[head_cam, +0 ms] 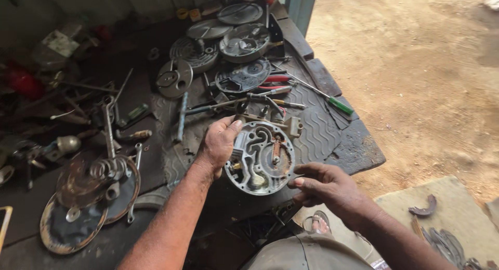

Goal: The person disassembles a small electric motor on a cluttered workbench, using pliers and a screwdriver to remove components and inspect internal parts. The person handles the motor housing, rotor, and stator, placing parts on the table.

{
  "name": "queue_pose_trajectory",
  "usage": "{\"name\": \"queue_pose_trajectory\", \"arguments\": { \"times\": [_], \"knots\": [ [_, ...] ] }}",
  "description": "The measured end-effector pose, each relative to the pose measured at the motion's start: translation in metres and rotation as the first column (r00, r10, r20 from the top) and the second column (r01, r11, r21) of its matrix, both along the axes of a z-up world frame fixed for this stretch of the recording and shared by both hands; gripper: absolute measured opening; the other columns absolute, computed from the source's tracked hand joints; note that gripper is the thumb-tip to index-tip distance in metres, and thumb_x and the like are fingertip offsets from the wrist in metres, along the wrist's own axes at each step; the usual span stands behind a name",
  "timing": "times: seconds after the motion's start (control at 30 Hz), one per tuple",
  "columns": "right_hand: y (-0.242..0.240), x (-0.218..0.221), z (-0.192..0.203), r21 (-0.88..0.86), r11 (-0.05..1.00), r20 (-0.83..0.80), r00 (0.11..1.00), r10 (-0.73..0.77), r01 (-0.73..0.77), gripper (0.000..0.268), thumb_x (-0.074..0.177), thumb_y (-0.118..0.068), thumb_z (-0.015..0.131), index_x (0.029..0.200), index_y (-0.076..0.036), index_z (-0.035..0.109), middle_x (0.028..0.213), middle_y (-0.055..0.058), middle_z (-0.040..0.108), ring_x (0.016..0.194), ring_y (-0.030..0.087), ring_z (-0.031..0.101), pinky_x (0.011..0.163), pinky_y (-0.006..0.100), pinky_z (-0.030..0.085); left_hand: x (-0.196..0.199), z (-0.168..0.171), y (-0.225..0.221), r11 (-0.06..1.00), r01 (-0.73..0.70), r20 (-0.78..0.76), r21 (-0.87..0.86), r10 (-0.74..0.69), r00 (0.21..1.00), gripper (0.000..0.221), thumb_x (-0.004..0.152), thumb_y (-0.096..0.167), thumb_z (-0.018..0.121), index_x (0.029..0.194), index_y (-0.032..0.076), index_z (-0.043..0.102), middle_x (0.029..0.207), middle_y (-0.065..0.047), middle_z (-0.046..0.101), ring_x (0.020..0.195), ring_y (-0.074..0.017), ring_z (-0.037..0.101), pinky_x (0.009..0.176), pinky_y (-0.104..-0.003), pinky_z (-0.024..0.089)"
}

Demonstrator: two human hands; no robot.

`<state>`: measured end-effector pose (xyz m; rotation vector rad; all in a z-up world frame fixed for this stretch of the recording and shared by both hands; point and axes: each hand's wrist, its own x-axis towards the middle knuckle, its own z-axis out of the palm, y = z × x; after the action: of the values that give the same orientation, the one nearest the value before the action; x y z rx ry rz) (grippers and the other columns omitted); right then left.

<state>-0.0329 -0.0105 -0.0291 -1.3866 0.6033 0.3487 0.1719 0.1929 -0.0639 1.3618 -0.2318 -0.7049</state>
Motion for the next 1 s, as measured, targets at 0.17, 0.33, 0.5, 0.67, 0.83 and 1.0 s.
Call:
{"name": "queue_pose_trajectory", "arguments": {
  "times": [0.17, 0.33, 0.5, 0.67, 0.83, 1.0],
  "knots": [
    [-0.022, 0.001, -0.001, -0.003, 0.999, 0.064, 0.997, -0.042, 0.042, 0.044, 0.090, -0.024, 0.067, 0.128, -0.003, 0.069, 0.108, 0.012, 0.078, 0.087, 0.018, 0.074, 0.081, 0.034, 0.059, 0.003, 0.000, -0.001, 0.898, -0.266, 0.603, 0.350, 0.002, 0.798, 0.030, 0.097, 0.019, 0.061, 0.117, 0.000, 0.073, 0.103, -0.015, 0.073, 0.091, -0.0266, 0.067, 0.083, -0.036, 0.054],
    [-0.053, 0.009, -0.012, -0.386, 0.920, 0.288, 0.956, 0.050, 0.068, 0.037, 0.090, -0.023, 0.069, 0.122, -0.005, 0.073, 0.106, 0.008, 0.081, 0.091, 0.014, 0.073, 0.081, 0.030, 0.058, -0.040, 0.026, 0.008, 0.870, -0.462, 0.902, 0.174, 0.048, 0.430, 0.022, 0.094, 0.014, 0.063, 0.110, 0.003, 0.073, 0.113, -0.014, 0.073, 0.106, -0.0325, 0.069, 0.096, -0.040, 0.052],
    [-0.083, 0.034, -0.017, -0.712, 0.696, 0.201, 0.976, 0.083, 0.088, 0.026, 0.092, -0.024, 0.071, 0.114, -0.010, 0.077, 0.088, 0.009, 0.081, 0.078, 0.014, 0.074, 0.072, 0.030, 0.056, -0.090, 0.044, -0.004, 0.879, -0.407, 0.872, 0.247, -0.018, 0.490, 0.017, 0.086, 0.016, 0.075, 0.100, 0.008, 0.079, 0.107, -0.007, 0.073, 0.111, -0.0265, 0.064, 0.100, -0.038, 0.050],
    [-0.089, 0.050, -0.021, -0.793, 0.590, 0.421, 0.838, 0.347, 0.154, 0.023, 0.086, -0.021, 0.074, 0.106, -0.010, 0.076, 0.097, 0.009, 0.077, 0.080, 0.019, 0.074, 0.067, 0.032, 0.056, -0.106, 0.043, -0.018, 0.831, -0.462, 0.863, 0.311, -0.043, 0.504, 0.021, 0.080, 0.016, 0.080, 0.098, 0.007, 0.080, 0.106, -0.006, 0.071, 0.111, -0.0279, 0.062, 0.097, -0.040, 0.049],
    [-0.089, 0.049, -0.016, -0.784, 0.618, 0.392, 0.819, 0.418, 0.060, 0.021, 0.085, -0.022, 0.074, 0.102, -0.012, 0.075, 0.095, 0.006, 0.074, 0.073, 0.024, 0.073, 0.065, 0.034, 0.056, -0.107, 0.036, -0.027, 0.785, -0.514, 0.877, 0.347, -0.077, 0.475, 0.014, 0.077, 0.016, 0.080, 0.090, 0.009, 0.081, 0.100, -0.005, 0.071, 0.106, -0.0271, 0.062, 0.093, -0.039, 0.050],
    [-0.089, 0.050, -0.011, -0.797, 0.603, 0.338, 0.830, 0.444, 0.002, 0.020, 0.084, -0.023, 0.075, 0.101, -0.012, 0.074, 0.096, 0.005, 0.074, 0.070, 0.023, 0.073, 0.065, 0.034, 0.057, -0.100, 0.037, -0.026, 0.796, -0.493, 0.858, 0.351, -0.061, 0.511, 0.010, 0.080, 0.019, 0.080, 0.085, 0.010, 0.079, 0.094, -0.004, 0.071, 0.098, -0.0253, 0.063, 0.090, -0.038, 0.050]
  ]
}}
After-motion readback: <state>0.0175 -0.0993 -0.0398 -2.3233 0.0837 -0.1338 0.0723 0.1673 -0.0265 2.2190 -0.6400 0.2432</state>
